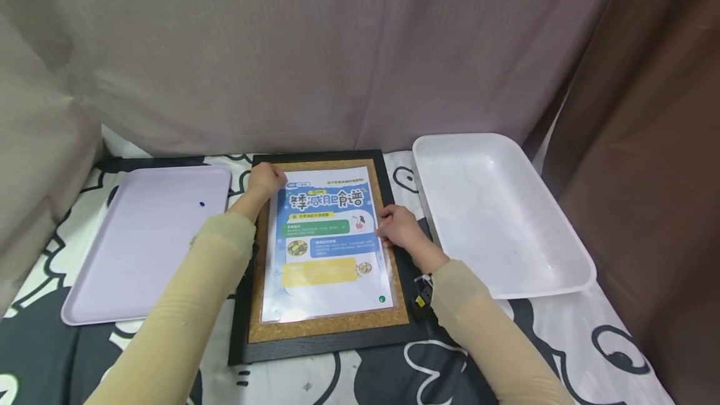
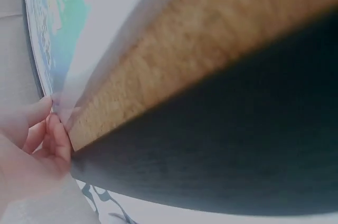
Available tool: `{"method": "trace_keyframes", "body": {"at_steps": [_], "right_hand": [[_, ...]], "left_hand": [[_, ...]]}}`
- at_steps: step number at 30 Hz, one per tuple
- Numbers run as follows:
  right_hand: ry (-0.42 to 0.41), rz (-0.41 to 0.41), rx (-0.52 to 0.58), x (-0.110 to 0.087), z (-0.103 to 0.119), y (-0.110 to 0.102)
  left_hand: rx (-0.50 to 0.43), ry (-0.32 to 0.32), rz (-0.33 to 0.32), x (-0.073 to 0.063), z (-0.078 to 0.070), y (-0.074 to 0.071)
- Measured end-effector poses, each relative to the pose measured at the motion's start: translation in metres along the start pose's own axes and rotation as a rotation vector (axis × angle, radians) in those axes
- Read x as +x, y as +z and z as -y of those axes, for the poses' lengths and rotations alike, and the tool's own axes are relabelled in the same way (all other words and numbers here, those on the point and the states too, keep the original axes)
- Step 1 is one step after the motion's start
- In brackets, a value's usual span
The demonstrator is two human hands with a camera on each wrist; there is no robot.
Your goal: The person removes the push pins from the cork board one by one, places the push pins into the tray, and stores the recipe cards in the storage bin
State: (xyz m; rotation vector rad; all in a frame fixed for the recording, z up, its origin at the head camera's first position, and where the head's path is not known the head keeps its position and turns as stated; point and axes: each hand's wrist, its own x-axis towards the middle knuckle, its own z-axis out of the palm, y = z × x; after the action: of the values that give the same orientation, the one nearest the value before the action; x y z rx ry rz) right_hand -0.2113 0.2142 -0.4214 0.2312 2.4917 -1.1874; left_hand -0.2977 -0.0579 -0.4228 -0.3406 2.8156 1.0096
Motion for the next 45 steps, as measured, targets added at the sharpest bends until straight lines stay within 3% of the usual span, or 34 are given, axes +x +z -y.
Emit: {"method": "trace_keyframes", "body": {"at_steps": [8,16,28,34,42,45], "right_hand": [[-0.002,-0.002,-0.004,0.001,-0.002,0.002],[0.003,-0.009,-0.008,0.003,-0.006,0.003],[0.006,-0.015,-0.014,0.001,-0.004,0.003],[0.006,-0.021,-0.016,0.0,-0.003,0.002],[-0.007,-0.024,-0.024,-0.002,-0.001,0.002],[-0.016,-0.023,-0.028,-0.002,-0.001,0.002]], "left_hand": [[-0.064,0.052,0.024,-0.004,0.006,-0.009],[-0.106,0.112,0.056,0.001,0.019,-0.019],[-0.381,0.091,0.147,-0.012,0.027,-0.038],[-0.373,0.15,0.151,-0.021,0.033,-0.054],[-0.417,0.14,0.136,-0.033,0.05,-0.079],[-0.389,0.144,0.129,-0.038,0.058,-0.09]]}}
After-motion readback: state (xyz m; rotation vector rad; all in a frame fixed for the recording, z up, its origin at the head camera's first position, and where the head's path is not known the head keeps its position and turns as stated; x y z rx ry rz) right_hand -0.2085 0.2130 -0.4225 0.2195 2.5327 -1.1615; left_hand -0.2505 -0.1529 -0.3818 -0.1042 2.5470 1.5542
